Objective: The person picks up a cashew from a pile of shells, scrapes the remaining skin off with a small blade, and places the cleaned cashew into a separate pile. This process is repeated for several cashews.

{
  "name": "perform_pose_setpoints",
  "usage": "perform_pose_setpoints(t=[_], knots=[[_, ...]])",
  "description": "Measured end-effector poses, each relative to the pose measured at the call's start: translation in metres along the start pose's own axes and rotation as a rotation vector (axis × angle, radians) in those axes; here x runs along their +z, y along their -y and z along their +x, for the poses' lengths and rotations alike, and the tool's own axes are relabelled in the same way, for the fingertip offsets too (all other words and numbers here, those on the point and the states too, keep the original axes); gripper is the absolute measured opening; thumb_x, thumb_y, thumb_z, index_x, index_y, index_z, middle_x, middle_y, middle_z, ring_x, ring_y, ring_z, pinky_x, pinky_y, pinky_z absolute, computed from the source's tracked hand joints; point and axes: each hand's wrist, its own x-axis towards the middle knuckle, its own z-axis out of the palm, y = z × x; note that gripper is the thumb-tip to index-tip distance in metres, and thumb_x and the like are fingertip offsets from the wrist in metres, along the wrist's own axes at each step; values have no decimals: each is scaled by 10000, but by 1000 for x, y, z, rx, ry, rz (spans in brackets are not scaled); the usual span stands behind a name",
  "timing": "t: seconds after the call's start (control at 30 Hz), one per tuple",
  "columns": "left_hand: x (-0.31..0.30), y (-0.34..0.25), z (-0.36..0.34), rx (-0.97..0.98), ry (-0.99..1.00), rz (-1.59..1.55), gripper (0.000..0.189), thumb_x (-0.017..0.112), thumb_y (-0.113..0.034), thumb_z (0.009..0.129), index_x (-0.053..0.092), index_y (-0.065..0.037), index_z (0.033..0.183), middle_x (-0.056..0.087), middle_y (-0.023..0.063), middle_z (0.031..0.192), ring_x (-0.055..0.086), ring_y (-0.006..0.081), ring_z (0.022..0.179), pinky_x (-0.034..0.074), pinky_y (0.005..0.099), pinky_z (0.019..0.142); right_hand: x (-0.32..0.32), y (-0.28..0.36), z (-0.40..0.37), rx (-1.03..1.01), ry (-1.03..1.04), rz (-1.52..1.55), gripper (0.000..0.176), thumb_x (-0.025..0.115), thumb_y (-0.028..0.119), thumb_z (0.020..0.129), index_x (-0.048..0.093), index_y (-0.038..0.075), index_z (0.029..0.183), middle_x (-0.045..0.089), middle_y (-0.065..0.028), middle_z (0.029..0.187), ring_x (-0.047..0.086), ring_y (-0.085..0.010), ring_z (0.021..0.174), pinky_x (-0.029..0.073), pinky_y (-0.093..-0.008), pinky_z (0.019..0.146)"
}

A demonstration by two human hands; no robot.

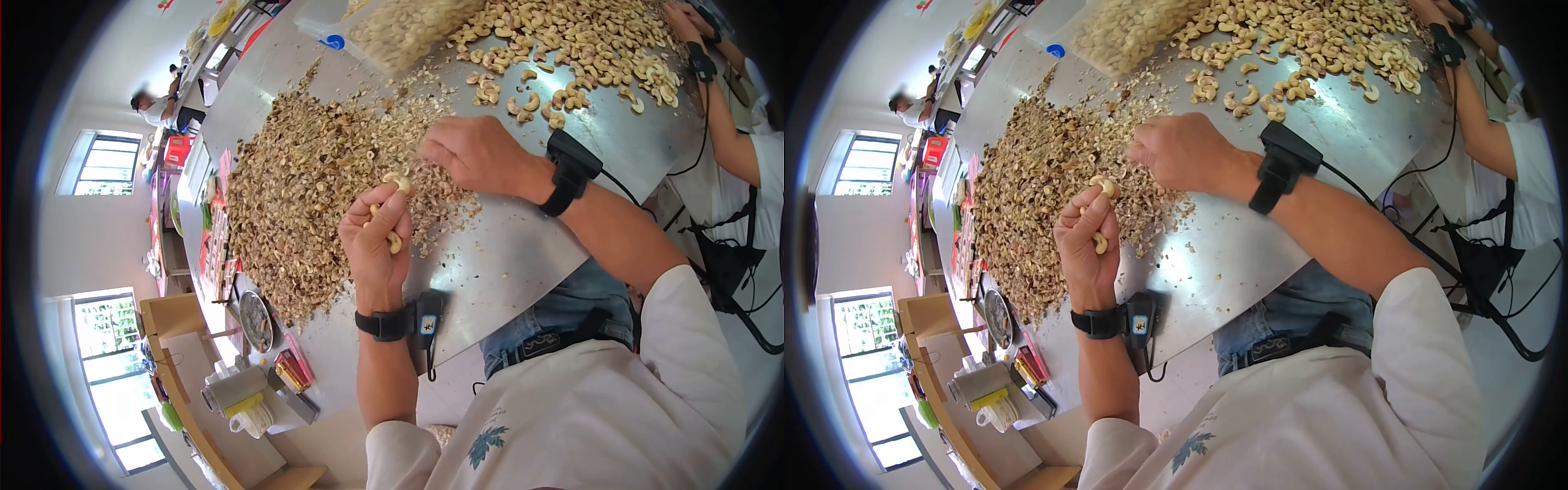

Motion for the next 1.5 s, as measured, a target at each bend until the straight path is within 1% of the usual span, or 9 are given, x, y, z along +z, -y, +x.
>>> perform_pose_setpoints(t=[0.23,0.33,0.57,1.1,1.23,1.33,1.37,1.47,1.5], knots=[[0,1,0,-90,94,-12,115,628,62,807,639,42,920,654,149,827,483,88,484,344,184,412,-6,16,5,360,199,768,173,624,176,878,622,4,892,537,28,660,450,-33,577,368,-209,500],[0,3,0,-126,138,-29,127,615,76,809,618,38,931,627,111,792,478,85,484,339,185,412,-15,18,6,471,401,888,170,640,173,869,628,5,894,542,39,662,445,-28,551,349,-184,485],[10,10,-3,-128,83,-130,122,548,43,870,589,31,984,645,158,863,402,38,449,276,157,368,-12,20,4,658,311,1177,105,637,124,856,598,36,813,526,30,644,436,-30,504,334,-182,454],[5,15,-8,72,88,242,182,548,-73,901,571,51,1032,587,34,794,406,16,468,275,150,368,-7,25,2,543,212,1026,214,629,159,822,519,41,681,491,15,568,468,-50,483,366,-217,417],[-22,21,4,-121,151,-128,229,486,21,890,573,39,1101,613,107,930,554,92,741,406,181,599,-21,36,2,536,210,999,203,634,150,786,539,16,667,505,-3,548,481,-66,467,378,-224,416],[-1,18,-11,98,193,153,262,524,-99,918,537,47,1136,561,33,935,365,7,546,252,121,444,-10,25,0,513,162,1036,184,640,131,768,563,-9,677,537,-19,567,506,-79,481,391,-234,424],[-7,14,-5,-66,136,57,324,495,-86,926,499,57,1217,553,58,1005,352,6,590,262,114,490,-3,23,0,501,160,1061,179,642,124,764,568,-16,679,546,-24,574,513,-82,486,395,-238,427],[-6,6,-13,198,158,953,295,499,29,890,568,21,1177,593,177,1097,546,211,798,427,302,604,8,15,0,469,158,1095,158,646,100,757,576,-28,693,566,-33,593,527,-88,500,407,-246,436],[-3,6,-14,276,190,933,273,484,39,889,574,33,1147,603,159,1006,546,196,771,407,283,560,8,15,0,487,162,1097,146,647,91,755,578,-24,697,575,-34,604,533,-89,508,411,-246,440]])
